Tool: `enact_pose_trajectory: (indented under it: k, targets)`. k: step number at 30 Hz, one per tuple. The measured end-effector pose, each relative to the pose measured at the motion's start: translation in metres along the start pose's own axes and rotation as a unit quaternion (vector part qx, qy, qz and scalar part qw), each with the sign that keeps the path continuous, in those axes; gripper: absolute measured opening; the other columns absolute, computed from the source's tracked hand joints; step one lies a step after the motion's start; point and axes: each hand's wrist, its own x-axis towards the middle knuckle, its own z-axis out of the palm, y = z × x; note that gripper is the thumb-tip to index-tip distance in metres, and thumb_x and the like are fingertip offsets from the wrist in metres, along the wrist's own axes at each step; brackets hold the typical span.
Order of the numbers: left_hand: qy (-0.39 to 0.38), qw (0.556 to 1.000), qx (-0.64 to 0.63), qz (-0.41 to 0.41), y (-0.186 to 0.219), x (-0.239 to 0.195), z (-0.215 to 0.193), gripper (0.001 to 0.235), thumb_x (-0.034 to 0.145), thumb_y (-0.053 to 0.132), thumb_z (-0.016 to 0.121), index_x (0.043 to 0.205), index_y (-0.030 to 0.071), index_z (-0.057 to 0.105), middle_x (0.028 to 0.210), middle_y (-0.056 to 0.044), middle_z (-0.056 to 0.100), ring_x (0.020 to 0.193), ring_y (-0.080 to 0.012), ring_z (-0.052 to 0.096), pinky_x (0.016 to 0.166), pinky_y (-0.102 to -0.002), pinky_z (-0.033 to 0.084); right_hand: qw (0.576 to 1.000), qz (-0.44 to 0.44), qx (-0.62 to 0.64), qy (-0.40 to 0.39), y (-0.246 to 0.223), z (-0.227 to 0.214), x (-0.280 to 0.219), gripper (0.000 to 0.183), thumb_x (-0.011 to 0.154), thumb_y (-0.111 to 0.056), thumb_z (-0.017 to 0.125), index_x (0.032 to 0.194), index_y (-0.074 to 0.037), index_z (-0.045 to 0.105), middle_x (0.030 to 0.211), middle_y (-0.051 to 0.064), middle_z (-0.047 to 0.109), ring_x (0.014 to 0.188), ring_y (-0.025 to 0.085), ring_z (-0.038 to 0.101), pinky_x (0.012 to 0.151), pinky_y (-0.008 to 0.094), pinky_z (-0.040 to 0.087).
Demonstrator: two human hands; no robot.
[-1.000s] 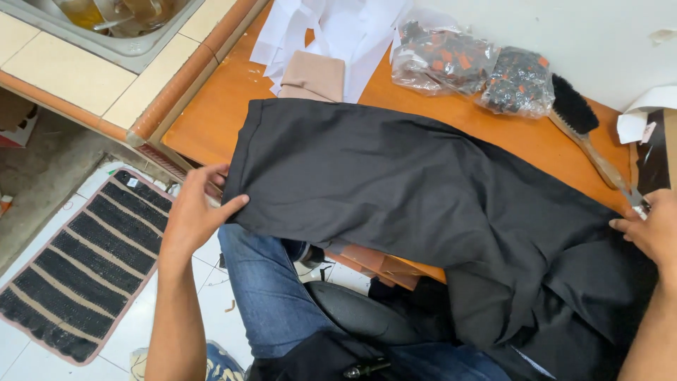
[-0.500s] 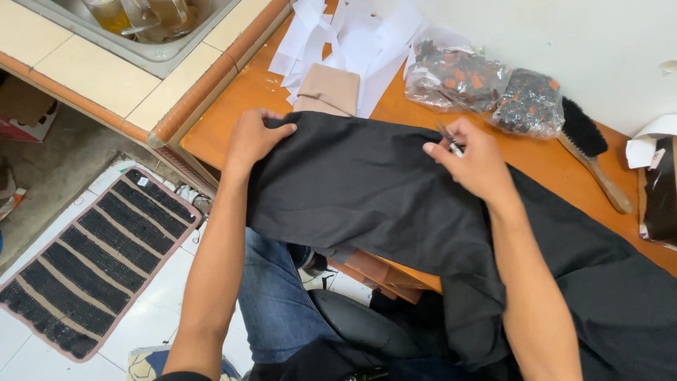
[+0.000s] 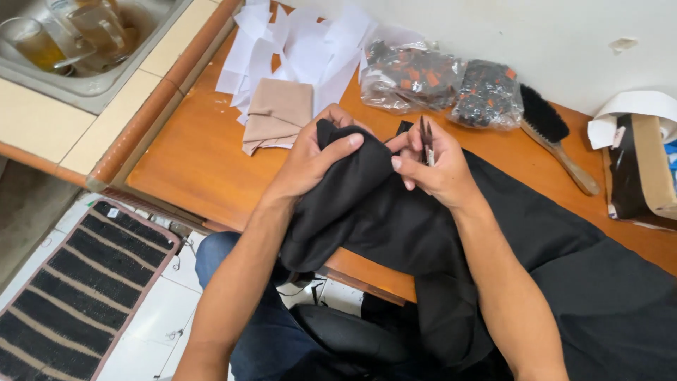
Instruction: The person uses a small blade to cut the hem of a pair of black cargo pants on a wooden table. They repeatedly fold the fabric, make small incisions, and unfold the pants to check the work.
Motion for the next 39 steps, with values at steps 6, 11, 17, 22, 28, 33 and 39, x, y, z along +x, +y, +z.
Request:
enact_pose_trajectory:
  k: [6,11,17,22,28,33,39]
  targets:
    - [-0.063,0.997,0.031,0.043,-0.009,0.052,0.027,0.017,0.083,0.017,0.061,0.082,0.009,0.047,0.083,-0.006,0.06,0.067,-0.0043,0.05,0.058,-0.017,0.042,1.0,-0.006,0.009,0.023,-0.023,-0.058,-0.001,0.036,0.071,0.003,0.063,0.076,-0.01,0.03,0.075,0.019,0.057,0.038,0.011,0.049,0.02,0.012,0.03]
    - [-0.027,0.996,0.062,-0.064,-0.042,0.083,0.024,0.02,0.072,0.016,0.068,0.076,0.006,0.052,0.056,-0.003,0.048,0.049,-0.0089,0.05,0.042,-0.018,0.042,0.981,-0.02,-0.156,0.111,-0.034,-0.069,0.001,0.038,0.072,0.002,0.067,0.075,-0.009,0.03,0.077,0.014,0.058,0.05,0.011,0.055,0.039,0.014,0.044]
    - [0.025,0.983,-0.002,-0.182,-0.046,0.081,0.045,0.026,0.061,0.013,0.077,0.072,0.003,0.056,0.053,-0.008,0.054,0.045,-0.0136,0.056,0.036,-0.018,0.045,0.973,-0.015,-0.198,0.119,-0.022,-0.075,0.004,0.037,0.073,-0.001,0.067,0.073,-0.011,0.031,0.079,0.011,0.06,0.054,0.009,0.057,0.038,0.009,0.041]
    - [0.062,0.97,-0.036,-0.231,-0.053,0.076,0.044,0.02,0.062,0.014,0.076,0.069,0.003,0.061,0.054,-0.009,0.057,0.044,-0.0143,0.058,0.034,-0.019,0.046,0.971,-0.02,-0.213,0.108,-0.021,-0.07,0.004,0.037,0.073,-0.001,0.068,0.07,-0.01,0.033,0.078,0.011,0.061,0.051,0.009,0.057,0.035,0.009,0.038]
    - [0.05,0.976,-0.057,-0.202,-0.051,0.069,0.05,0.025,0.065,0.017,0.075,0.079,-0.001,0.065,0.058,-0.009,0.06,0.049,-0.0116,0.059,0.037,-0.018,0.048,0.967,-0.023,-0.235,0.099,-0.029,-0.068,0.004,0.035,0.073,0.0,0.068,0.071,-0.008,0.034,0.077,0.012,0.06,0.049,0.008,0.055,0.033,0.008,0.034]
    - [0.018,0.99,-0.057,-0.128,-0.067,0.063,0.044,0.021,0.072,0.019,0.071,0.082,0.002,0.065,0.067,-0.009,0.06,0.06,-0.0099,0.059,0.05,-0.02,0.051,0.965,-0.04,-0.246,0.085,-0.031,-0.072,0.002,0.033,0.073,-0.004,0.07,0.078,-0.005,0.038,0.087,0.013,0.059,0.054,0.007,0.055,0.037,0.009,0.033]
    - [-0.013,0.994,-0.058,-0.091,-0.043,0.061,0.059,0.024,0.077,0.026,0.064,0.086,0.004,0.063,0.092,-0.011,0.062,0.084,-0.0122,0.057,0.075,-0.024,0.047,0.97,-0.047,-0.229,0.072,-0.027,-0.09,-0.003,0.017,0.087,-0.008,0.052,0.097,0.004,0.045,0.067,0.011,0.05,0.042,0.005,0.042,0.036,0.015,0.032]
